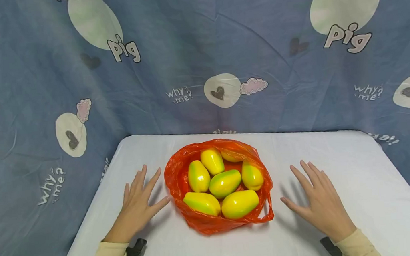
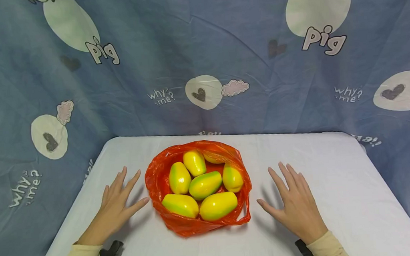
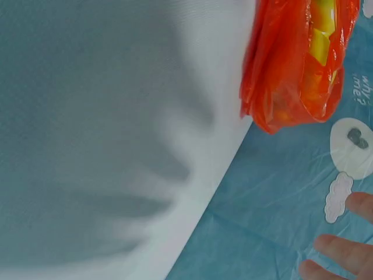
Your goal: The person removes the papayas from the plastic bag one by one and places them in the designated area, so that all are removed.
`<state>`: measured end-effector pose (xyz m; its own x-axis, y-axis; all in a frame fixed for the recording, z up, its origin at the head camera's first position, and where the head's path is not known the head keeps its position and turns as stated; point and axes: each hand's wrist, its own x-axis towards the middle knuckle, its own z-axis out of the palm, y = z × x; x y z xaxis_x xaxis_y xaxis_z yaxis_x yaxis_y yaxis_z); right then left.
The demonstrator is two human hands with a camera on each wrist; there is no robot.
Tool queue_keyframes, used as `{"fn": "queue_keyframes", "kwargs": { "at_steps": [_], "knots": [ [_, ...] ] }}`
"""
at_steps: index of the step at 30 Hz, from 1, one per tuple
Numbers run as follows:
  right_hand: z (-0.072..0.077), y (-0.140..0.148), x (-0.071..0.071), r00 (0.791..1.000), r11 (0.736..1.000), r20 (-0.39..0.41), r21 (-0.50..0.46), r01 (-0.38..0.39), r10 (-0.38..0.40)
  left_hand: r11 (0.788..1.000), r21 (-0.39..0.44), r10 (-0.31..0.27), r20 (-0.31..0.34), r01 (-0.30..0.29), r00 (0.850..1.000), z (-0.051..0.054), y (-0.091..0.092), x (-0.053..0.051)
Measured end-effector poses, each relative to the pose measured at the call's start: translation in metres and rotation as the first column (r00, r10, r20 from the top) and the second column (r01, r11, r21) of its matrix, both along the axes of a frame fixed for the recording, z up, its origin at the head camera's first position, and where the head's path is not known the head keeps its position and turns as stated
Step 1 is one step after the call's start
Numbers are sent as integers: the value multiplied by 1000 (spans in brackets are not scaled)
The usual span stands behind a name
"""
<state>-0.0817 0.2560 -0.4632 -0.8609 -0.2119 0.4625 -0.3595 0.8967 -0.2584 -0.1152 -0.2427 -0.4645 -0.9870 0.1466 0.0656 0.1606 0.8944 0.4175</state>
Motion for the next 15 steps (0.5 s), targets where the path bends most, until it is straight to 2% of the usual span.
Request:
{"fn": "queue_keyframes", "kwargs": {
  "at_steps": [4,9,12,15],
  "knots": [
    [1,-1,-2,999,999,-43,-24,-24,23,993,116,-14,70,6,997,-4,-2,-5],
    [4,-3,-6,997,998,-76,-56,-38,34,960,279,-45,119,10,992,-13,-2,-15],
    [5,-6,-8,997,996,-74,-81,-41,35,915,403,-73,112,22,991,-20,-1,-23],
    [8,-9,-9,995,993,-89,-104,-59,50,851,524,-112,94,46,989,-27,1,-30]
  ]
}}
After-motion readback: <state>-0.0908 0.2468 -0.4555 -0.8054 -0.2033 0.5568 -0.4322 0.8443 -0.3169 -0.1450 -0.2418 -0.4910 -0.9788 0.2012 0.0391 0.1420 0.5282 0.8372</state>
